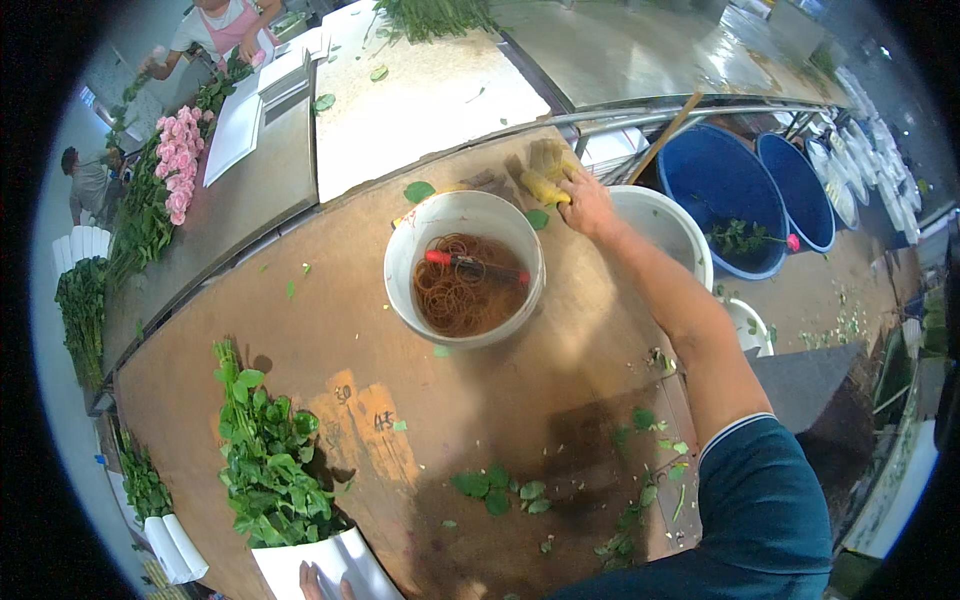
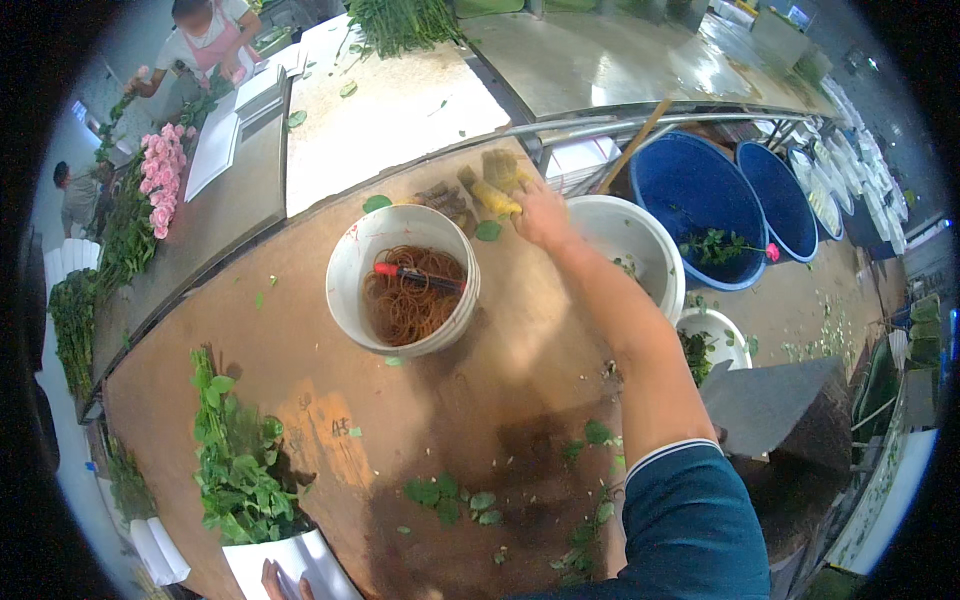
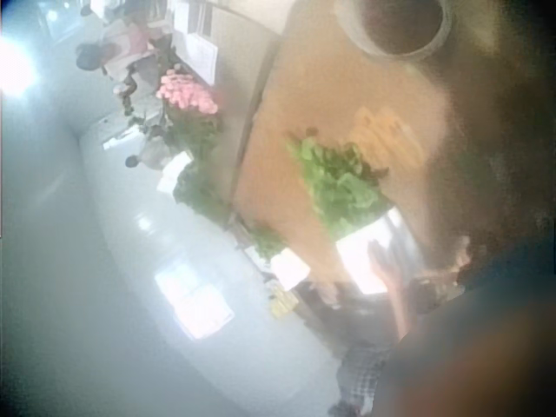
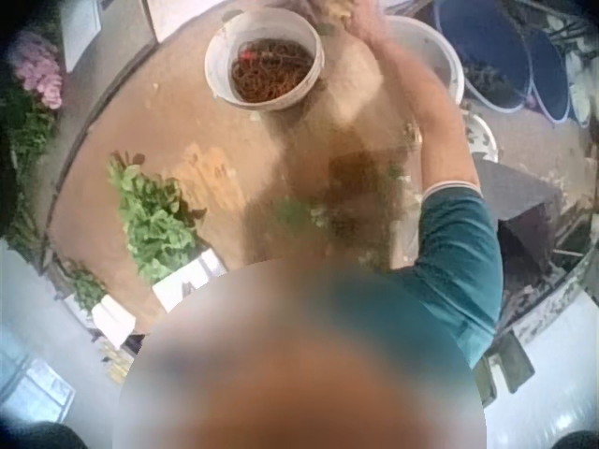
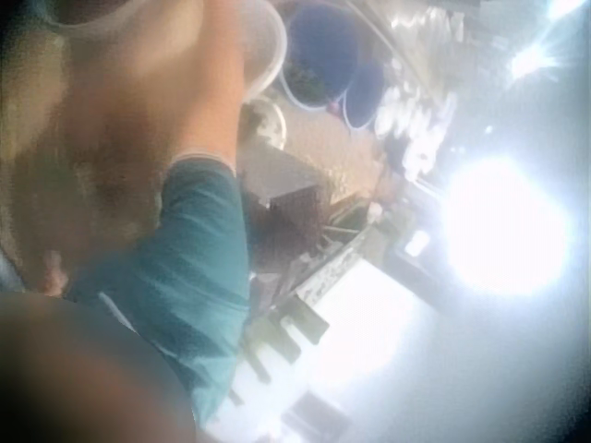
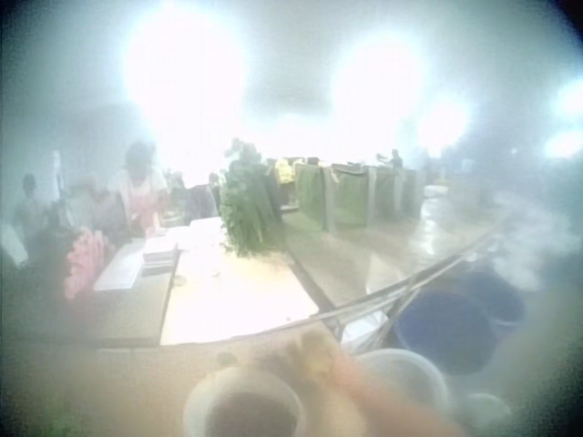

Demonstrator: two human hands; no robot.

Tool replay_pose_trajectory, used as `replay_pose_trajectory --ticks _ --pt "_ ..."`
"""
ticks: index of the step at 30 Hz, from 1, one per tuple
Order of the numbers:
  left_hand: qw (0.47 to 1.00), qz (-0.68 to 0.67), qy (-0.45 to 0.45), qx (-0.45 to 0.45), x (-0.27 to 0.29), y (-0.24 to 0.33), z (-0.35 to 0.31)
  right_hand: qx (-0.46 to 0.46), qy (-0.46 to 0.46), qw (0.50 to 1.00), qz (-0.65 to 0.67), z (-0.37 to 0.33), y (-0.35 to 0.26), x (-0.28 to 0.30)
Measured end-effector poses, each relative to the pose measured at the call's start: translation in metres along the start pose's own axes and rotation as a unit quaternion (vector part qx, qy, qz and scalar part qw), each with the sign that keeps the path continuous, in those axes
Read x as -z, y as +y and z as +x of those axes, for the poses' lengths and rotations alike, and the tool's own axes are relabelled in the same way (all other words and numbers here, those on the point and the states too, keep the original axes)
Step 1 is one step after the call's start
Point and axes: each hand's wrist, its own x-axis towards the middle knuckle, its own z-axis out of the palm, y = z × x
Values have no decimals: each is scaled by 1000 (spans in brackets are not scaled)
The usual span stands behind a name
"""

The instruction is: The person trims green leafy plants on a wooden table, wipes the surface with a cloth, and then places the plants into plastic bags. The person seals the bags and sets them aside on the table.

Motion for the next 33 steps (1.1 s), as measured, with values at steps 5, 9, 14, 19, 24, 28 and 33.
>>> replay_pose_trajectory --ticks 5,9,14,19,24,28,33 --pt "672 -363 -8 646 21 41 42 -44 7 999 -1 -89 -51 18" --pt "690 -377 38 617 37 50 63 -106 -5 994 18 -175 -101 26" --pt "880 -189 -31 434 33 43 54 -90 -8 992 85 -305 -154 59" --pt "890 -175 -12 420 31 44 51 50 -9 983 176 -416 -175 92" --pt "890 -188 -4 415 34 45 54 -131 108 955 242 -366 -114 100" --pt "891 -171 -7 421 36 47 55 -248 61 965 62 -293 -85 98" --pt "893 -122 -37 431 54 49 72 -170 -106 980 1 -356 -161 89"
